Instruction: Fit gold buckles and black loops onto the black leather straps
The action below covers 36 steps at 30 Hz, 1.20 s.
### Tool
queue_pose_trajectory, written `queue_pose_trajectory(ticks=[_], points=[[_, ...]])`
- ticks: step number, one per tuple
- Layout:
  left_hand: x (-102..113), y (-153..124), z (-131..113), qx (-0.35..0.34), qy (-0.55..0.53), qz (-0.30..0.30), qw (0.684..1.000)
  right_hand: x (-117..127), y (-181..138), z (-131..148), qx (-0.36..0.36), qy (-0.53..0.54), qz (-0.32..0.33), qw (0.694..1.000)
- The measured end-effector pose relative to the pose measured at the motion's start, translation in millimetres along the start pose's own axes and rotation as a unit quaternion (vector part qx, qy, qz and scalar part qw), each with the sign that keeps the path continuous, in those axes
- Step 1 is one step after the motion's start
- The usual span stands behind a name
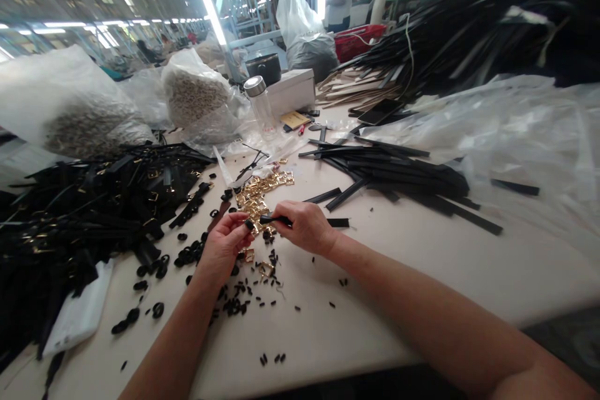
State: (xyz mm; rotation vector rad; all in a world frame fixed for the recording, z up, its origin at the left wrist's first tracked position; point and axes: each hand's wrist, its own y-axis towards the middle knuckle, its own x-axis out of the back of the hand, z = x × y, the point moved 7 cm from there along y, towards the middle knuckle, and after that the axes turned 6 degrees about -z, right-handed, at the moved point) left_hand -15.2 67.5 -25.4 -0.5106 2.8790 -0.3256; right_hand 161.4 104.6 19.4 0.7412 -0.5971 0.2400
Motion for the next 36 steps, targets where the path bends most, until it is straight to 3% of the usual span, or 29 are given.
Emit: queue_pose_trajectory(ticks=[11, 17, 23, 29, 36], points=[[-8, -8, -4, -0.065, 0.044, 0.022, 0.997, 1, -2, 15, 0.011, 0.092, -0.020, 0.995], [-8, -8, -9, -0.110, 0.064, 0.009, 0.992, -9, -4, 15, -0.046, 0.164, 0.044, 0.984], [-8, -6, -5, -0.063, 0.031, 0.015, 0.997, -10, -3, -1, -0.123, 0.159, 0.038, 0.979], [-7, -4, 1, -0.014, -0.015, 0.031, 0.999, -9, -2, -3, -0.120, 0.162, 0.038, 0.979], [-7, -5, 1, -0.003, 0.000, 0.027, 1.000, -3, -1, 0, -0.084, 0.111, 0.018, 0.990]])
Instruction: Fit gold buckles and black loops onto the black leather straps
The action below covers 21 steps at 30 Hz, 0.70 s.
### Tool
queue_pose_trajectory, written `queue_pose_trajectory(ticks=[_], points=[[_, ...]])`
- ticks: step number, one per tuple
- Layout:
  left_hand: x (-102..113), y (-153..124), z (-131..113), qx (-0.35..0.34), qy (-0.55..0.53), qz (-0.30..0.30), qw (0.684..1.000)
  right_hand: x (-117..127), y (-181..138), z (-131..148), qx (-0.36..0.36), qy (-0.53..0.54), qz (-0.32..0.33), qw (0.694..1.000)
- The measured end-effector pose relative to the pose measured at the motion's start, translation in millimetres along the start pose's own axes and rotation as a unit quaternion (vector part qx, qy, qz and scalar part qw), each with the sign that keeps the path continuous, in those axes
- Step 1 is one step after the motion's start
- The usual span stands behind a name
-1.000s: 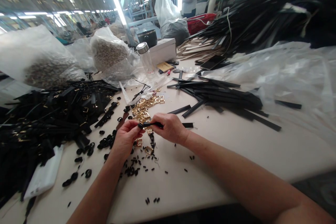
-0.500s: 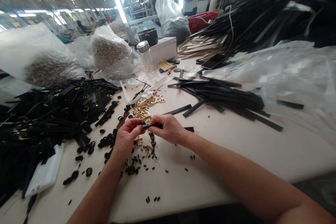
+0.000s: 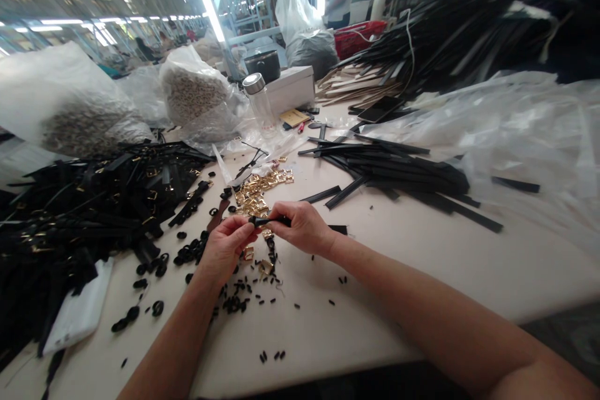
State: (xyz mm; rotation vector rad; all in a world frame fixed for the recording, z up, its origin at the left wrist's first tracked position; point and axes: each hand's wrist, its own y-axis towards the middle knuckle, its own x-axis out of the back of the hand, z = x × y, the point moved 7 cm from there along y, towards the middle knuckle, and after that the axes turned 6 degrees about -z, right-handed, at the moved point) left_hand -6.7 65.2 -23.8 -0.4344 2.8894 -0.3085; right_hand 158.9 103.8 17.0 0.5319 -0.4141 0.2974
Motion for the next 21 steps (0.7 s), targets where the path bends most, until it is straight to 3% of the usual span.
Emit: queue_pose_trajectory(ticks=[6, 14, 17, 21], points=[[0, -1, 1, 0.013, -0.003, -0.016, 1.000, 3, -2, 9, 0.094, -0.099, -0.016, 0.990], [-6, -4, 4, 0.019, 0.032, 0.011, 0.999, -7, -5, 16, 0.149, -0.186, 0.036, 0.971], [-7, -5, 2, -0.004, 0.062, 0.023, 0.998, -10, -5, 15, 0.142, -0.172, 0.064, 0.973], [-5, -5, -4, -0.036, 0.090, 0.015, 0.995, -8, -3, 7, 0.069, -0.152, 0.087, 0.982]])
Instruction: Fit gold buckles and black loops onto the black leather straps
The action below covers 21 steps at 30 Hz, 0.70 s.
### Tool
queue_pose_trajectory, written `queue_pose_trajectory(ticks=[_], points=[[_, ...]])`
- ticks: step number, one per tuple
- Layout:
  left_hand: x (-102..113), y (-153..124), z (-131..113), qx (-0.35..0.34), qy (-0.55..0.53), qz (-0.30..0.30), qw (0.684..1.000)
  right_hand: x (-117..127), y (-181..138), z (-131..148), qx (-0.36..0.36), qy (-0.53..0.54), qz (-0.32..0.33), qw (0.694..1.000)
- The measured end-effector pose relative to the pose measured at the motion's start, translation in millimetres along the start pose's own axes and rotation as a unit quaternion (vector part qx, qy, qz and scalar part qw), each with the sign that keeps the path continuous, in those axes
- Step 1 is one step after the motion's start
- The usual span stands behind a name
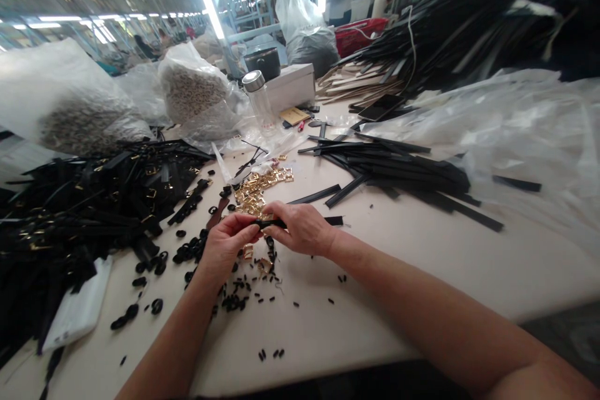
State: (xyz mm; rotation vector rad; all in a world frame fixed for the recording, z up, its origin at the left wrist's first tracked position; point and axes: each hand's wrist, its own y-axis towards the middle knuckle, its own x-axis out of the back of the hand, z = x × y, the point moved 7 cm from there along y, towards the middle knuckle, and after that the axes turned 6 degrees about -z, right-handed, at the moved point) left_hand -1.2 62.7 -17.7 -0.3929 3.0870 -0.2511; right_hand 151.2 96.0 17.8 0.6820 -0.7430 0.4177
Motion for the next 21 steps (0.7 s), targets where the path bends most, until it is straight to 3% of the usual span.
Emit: queue_pose_trajectory(ticks=[3, 9, 16, 21], points=[[-8, -4, -3, -0.001, 0.010, 0.013, 1.000, -2, 0, -3, -0.042, -0.005, 0.015, 0.999], [-21, -9, -7, -0.008, 0.030, 0.023, 0.999, -7, -2, -1, -0.039, 0.008, 0.015, 0.999], [-8, -2, -2, -0.022, 0.027, 0.005, 0.999, -6, -2, 3, 0.059, -0.019, -0.009, 0.998], [-2, 0, -3, -0.012, 0.027, -0.004, 1.000, 0, -2, 1, 0.080, -0.042, -0.044, 0.995]])
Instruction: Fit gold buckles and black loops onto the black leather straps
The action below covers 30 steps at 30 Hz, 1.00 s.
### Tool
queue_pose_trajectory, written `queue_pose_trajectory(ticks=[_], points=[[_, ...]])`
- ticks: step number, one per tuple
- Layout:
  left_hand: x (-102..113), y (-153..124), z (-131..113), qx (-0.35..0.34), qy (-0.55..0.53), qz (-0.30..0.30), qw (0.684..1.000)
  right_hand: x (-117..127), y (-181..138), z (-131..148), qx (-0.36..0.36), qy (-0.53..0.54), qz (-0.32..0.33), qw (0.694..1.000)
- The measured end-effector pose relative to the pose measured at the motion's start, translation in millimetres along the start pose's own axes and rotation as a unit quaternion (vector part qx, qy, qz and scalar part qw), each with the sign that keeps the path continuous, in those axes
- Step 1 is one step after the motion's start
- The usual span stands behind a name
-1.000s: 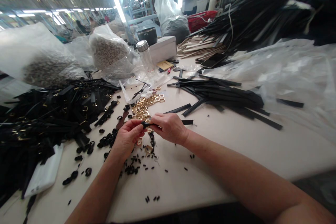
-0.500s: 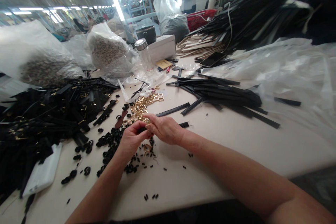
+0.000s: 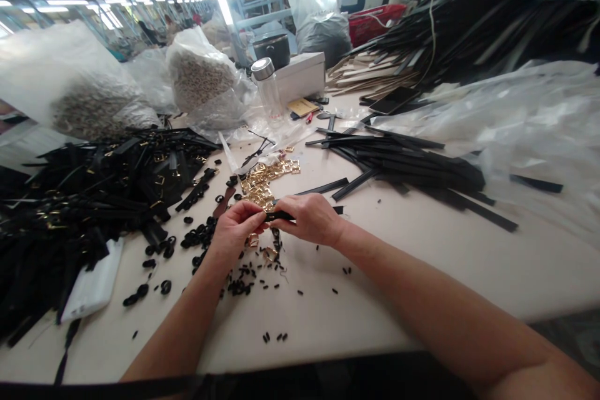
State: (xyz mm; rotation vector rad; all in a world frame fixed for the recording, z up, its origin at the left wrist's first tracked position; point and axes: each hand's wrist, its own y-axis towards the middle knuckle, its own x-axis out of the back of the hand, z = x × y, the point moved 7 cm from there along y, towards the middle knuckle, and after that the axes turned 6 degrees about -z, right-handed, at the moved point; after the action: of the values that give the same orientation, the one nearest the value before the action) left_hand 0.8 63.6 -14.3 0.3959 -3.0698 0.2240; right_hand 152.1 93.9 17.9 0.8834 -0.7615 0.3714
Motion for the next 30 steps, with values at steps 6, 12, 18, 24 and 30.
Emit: queue_pose_trajectory(ticks=[6, 12, 18, 24, 30], points=[[2, 2, -4, 0.005, -0.019, 0.010, 1.000, 3, 0, 4, 0.005, 0.007, -0.025, 1.000], [0, 1, -1, 0.020, -0.050, 0.009, 0.999, 4, -1, 11, 0.031, -0.007, -0.052, 0.998], [8, 4, -5, 0.029, -0.048, 0.009, 0.998, 5, 1, 4, 0.008, -0.011, -0.039, 0.999], [58, 11, -31, -0.050, -0.045, -0.105, 0.992, 6, 1, -20, -0.035, -0.037, -0.036, 0.998], [71, -4, -47, -0.122, 0.255, -0.021, 0.959, 3, 0, -34, -0.062, -0.030, -0.038, 0.997]])
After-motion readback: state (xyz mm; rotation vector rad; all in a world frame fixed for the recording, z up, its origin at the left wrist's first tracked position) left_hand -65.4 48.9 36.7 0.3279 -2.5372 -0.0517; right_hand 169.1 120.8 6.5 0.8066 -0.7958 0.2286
